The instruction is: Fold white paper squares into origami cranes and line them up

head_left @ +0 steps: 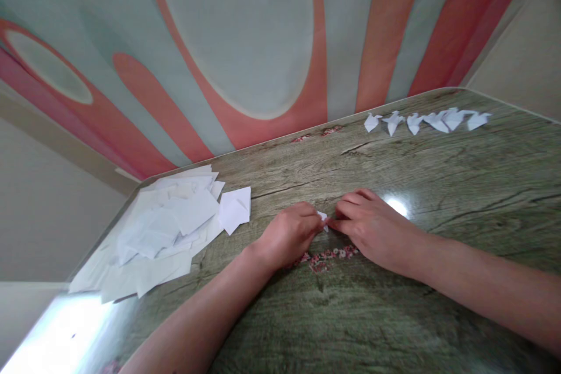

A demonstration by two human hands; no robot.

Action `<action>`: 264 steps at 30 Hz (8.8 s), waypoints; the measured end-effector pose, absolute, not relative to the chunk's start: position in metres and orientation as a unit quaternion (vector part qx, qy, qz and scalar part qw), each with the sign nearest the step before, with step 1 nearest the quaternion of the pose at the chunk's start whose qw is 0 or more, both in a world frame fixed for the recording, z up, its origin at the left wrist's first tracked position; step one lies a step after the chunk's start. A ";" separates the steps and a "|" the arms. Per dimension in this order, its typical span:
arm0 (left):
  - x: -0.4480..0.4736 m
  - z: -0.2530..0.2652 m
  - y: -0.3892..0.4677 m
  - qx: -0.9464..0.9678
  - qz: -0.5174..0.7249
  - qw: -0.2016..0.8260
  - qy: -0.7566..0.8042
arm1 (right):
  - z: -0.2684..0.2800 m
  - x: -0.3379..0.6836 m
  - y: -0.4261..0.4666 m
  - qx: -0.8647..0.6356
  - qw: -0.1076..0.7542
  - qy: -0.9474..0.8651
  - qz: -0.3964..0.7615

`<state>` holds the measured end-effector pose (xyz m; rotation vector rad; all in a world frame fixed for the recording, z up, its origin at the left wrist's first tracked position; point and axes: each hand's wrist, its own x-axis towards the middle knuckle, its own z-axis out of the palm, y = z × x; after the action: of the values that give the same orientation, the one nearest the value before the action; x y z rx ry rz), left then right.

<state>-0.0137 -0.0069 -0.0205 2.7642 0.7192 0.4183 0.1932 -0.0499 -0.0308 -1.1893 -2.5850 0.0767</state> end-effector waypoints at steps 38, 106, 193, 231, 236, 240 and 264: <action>-0.023 -0.025 0.003 0.953 0.136 0.093 0.253 | -0.055 0.200 -0.031 -0.470 0.286 -0.824 0.137; 0.003 -0.015 -0.032 0.704 0.397 0.367 0.460 | -0.021 0.182 -0.058 -0.518 0.466 -0.681 0.223; -0.006 -0.003 -0.042 0.838 0.462 0.153 0.246 | -0.016 0.181 -0.069 -0.387 0.489 -0.776 0.091; -0.007 0.001 -0.028 0.726 0.390 0.434 0.363 | -0.022 0.179 -0.062 -0.390 0.462 -0.765 0.221; -0.009 0.000 -0.021 0.718 0.344 0.493 0.350 | -0.021 0.179 -0.061 -0.418 0.451 -0.737 0.281; -0.009 0.005 -0.024 0.764 0.304 0.420 0.383 | -0.016 0.179 -0.062 -0.465 0.426 -0.700 0.336; 0.004 -0.010 -0.032 0.563 0.329 0.663 0.369 | -0.014 0.175 -0.060 -0.546 0.407 -0.612 0.402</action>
<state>0.0044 -0.0322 -0.0104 1.2715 0.8336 0.7434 0.1748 -0.0599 -0.0144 -1.3773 -1.5438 1.0131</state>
